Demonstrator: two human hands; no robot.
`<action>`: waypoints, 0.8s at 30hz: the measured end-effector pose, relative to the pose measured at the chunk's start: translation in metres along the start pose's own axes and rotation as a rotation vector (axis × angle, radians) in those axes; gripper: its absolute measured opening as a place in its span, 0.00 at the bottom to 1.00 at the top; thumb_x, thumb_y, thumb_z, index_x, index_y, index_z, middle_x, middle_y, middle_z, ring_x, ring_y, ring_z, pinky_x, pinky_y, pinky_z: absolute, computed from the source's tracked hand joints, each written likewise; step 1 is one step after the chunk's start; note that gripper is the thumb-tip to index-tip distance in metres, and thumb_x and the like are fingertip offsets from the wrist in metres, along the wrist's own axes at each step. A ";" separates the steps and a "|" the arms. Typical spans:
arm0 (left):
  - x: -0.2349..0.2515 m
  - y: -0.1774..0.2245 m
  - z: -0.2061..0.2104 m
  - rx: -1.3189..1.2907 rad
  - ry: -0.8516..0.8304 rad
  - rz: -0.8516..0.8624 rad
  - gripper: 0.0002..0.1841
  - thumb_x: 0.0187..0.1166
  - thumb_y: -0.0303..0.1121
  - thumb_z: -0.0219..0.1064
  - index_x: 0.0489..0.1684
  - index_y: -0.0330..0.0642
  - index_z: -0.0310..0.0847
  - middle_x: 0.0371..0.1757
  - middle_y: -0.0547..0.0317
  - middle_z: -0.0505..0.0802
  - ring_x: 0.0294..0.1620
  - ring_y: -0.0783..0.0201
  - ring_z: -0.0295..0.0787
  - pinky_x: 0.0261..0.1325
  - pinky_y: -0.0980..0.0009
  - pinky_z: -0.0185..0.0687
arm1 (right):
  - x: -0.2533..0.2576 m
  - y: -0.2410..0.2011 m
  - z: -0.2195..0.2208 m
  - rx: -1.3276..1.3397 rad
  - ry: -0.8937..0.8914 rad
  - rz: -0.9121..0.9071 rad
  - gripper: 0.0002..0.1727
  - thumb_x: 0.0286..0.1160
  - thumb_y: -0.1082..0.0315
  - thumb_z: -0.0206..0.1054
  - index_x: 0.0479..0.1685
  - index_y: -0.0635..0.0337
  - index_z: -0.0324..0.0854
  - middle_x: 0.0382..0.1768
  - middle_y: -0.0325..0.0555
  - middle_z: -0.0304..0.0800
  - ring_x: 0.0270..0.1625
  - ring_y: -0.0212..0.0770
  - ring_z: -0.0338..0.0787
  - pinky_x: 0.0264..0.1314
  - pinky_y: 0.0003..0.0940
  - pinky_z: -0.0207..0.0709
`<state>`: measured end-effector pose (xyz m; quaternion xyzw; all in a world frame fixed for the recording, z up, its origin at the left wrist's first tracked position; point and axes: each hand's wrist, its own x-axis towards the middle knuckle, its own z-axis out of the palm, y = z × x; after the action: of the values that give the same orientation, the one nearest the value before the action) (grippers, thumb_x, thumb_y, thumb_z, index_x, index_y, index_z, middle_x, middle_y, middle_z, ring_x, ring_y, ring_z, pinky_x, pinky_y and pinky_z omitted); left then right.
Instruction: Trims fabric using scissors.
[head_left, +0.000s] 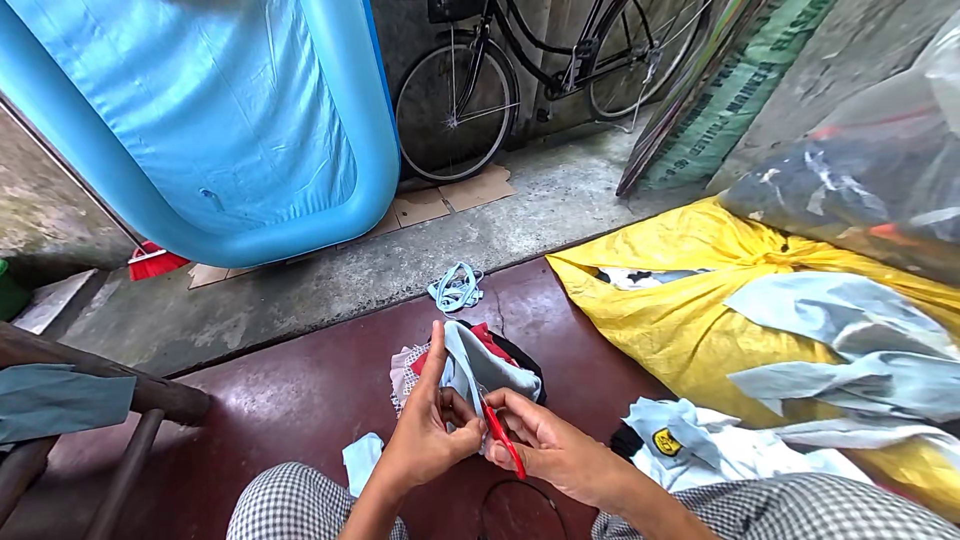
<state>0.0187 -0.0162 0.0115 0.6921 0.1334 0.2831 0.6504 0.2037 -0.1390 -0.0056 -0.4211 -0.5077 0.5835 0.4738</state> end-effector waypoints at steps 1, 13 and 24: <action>-0.001 -0.001 0.001 0.006 -0.008 0.000 0.67 0.62 0.18 0.78 0.97 0.63 0.23 0.90 0.50 0.62 0.31 0.64 0.91 0.41 0.66 0.94 | 0.000 0.000 0.000 -0.007 -0.004 0.001 0.31 0.76 0.51 0.74 0.73 0.56 0.70 0.47 0.42 0.87 0.45 0.36 0.89 0.49 0.33 0.85; -0.002 -0.004 0.005 0.003 -0.078 0.004 0.68 0.61 0.19 0.78 0.97 0.60 0.21 0.91 0.49 0.60 0.33 0.64 0.91 0.43 0.66 0.94 | 0.000 0.000 -0.002 0.009 0.017 -0.024 0.31 0.75 0.52 0.75 0.72 0.57 0.71 0.47 0.42 0.87 0.47 0.35 0.89 0.51 0.32 0.85; -0.003 -0.006 0.006 0.015 -0.128 0.020 0.72 0.62 0.23 0.81 0.95 0.63 0.11 0.89 0.46 0.63 0.36 0.62 0.92 0.41 0.64 0.95 | -0.002 -0.006 -0.007 0.001 -0.002 0.018 0.30 0.75 0.52 0.75 0.71 0.57 0.71 0.47 0.43 0.87 0.47 0.36 0.89 0.52 0.34 0.85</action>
<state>0.0211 -0.0221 0.0049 0.7148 0.0868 0.2437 0.6496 0.2115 -0.1396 -0.0009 -0.4250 -0.5041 0.5883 0.4681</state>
